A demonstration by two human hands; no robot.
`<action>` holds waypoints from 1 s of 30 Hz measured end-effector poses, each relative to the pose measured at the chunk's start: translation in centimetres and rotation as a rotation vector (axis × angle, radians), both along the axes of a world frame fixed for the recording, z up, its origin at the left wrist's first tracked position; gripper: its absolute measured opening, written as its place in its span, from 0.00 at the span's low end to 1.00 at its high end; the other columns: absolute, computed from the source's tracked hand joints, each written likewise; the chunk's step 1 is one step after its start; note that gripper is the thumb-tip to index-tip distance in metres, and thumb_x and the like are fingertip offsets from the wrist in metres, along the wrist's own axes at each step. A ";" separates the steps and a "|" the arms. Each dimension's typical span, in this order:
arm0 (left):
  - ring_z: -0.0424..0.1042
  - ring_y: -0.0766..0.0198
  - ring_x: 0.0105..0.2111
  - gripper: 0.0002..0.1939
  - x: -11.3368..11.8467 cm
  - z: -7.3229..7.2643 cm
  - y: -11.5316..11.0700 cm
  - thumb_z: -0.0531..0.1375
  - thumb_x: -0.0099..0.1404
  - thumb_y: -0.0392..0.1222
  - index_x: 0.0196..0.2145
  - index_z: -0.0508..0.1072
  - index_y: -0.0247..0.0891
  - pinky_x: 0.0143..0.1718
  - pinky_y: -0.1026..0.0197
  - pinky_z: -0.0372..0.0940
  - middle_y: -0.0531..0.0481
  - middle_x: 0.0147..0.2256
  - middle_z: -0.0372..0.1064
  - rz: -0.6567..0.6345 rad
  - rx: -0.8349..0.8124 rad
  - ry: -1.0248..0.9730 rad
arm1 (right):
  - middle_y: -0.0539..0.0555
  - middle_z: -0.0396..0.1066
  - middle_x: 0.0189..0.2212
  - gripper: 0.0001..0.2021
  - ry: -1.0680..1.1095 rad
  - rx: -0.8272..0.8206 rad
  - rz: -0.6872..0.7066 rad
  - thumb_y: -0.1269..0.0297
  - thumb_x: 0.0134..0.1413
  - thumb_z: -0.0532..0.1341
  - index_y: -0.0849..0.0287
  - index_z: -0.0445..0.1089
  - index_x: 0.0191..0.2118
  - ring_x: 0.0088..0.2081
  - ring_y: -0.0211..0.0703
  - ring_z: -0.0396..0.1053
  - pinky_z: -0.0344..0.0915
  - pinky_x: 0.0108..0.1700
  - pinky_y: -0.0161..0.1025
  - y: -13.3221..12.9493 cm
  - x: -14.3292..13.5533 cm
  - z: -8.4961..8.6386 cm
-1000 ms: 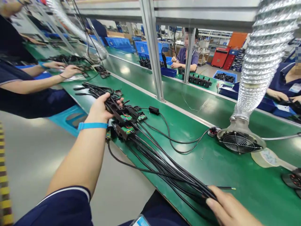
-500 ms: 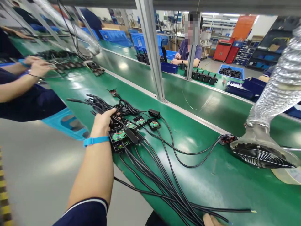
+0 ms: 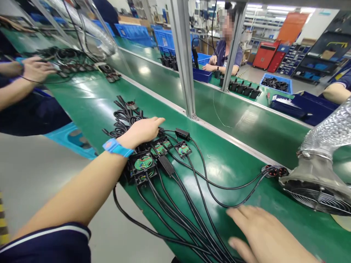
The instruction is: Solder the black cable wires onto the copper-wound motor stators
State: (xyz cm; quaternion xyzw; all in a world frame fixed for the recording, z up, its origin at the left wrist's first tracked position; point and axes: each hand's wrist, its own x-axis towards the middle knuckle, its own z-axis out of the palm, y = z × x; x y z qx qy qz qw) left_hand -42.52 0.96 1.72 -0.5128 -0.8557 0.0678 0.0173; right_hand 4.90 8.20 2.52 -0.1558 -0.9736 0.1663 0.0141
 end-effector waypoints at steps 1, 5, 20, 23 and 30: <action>0.73 0.42 0.54 0.29 -0.2 -0.4 0.3 0.50 0.66 0.32 0.64 0.65 0.35 0.53 0.46 0.67 0.32 0.58 0.69 0.035 -0.052 -0.017 | 0.53 0.79 0.49 0.17 -0.071 -0.066 0.027 0.59 0.64 0.61 0.47 0.72 0.57 0.46 0.48 0.80 0.78 0.49 0.44 0.4 -3.5 1.1; 0.78 0.45 0.45 0.23 -0.8 -1.4 0.0 0.50 0.65 0.33 0.55 0.73 0.37 0.44 0.51 0.69 0.34 0.52 0.72 0.123 -0.101 -0.002 | 0.57 0.76 0.51 0.14 -0.111 -0.148 -0.050 0.65 0.69 0.56 0.58 0.70 0.56 0.52 0.47 0.76 0.71 0.57 0.44 0.5 -17.6 1.3; 0.73 0.51 0.43 0.10 -3.3 -3.2 -3.6 0.51 0.52 0.29 0.23 0.68 0.42 0.50 0.50 0.68 0.42 0.34 0.70 0.364 0.928 -0.166 | 0.50 0.76 0.45 0.12 0.020 -0.285 -0.006 0.67 0.67 0.57 0.53 0.72 0.53 0.46 0.37 0.74 0.67 0.52 0.34 3.1 -23.8 -2.9; 0.70 0.52 0.36 0.10 -3.8 -3.4 -4.1 0.50 0.54 0.33 0.19 0.62 0.44 0.43 0.51 0.66 0.46 0.27 0.65 0.392 0.990 -0.186 | 0.59 0.72 0.53 0.23 -0.005 -0.168 -0.105 0.63 0.61 0.63 0.60 0.66 0.60 0.53 0.48 0.70 0.66 0.57 0.43 3.8 -23.2 -3.3; 0.61 0.57 0.29 0.18 -3.6 -3.3 -3.8 0.52 0.60 0.42 0.16 0.50 0.44 0.35 0.54 0.58 0.49 0.23 0.55 0.429 0.915 -0.111 | 0.70 0.64 0.58 0.32 -0.093 -0.113 -0.254 0.64 0.55 0.65 0.67 0.60 0.64 0.57 0.62 0.65 0.69 0.55 0.54 1.3 -22.7 -4.9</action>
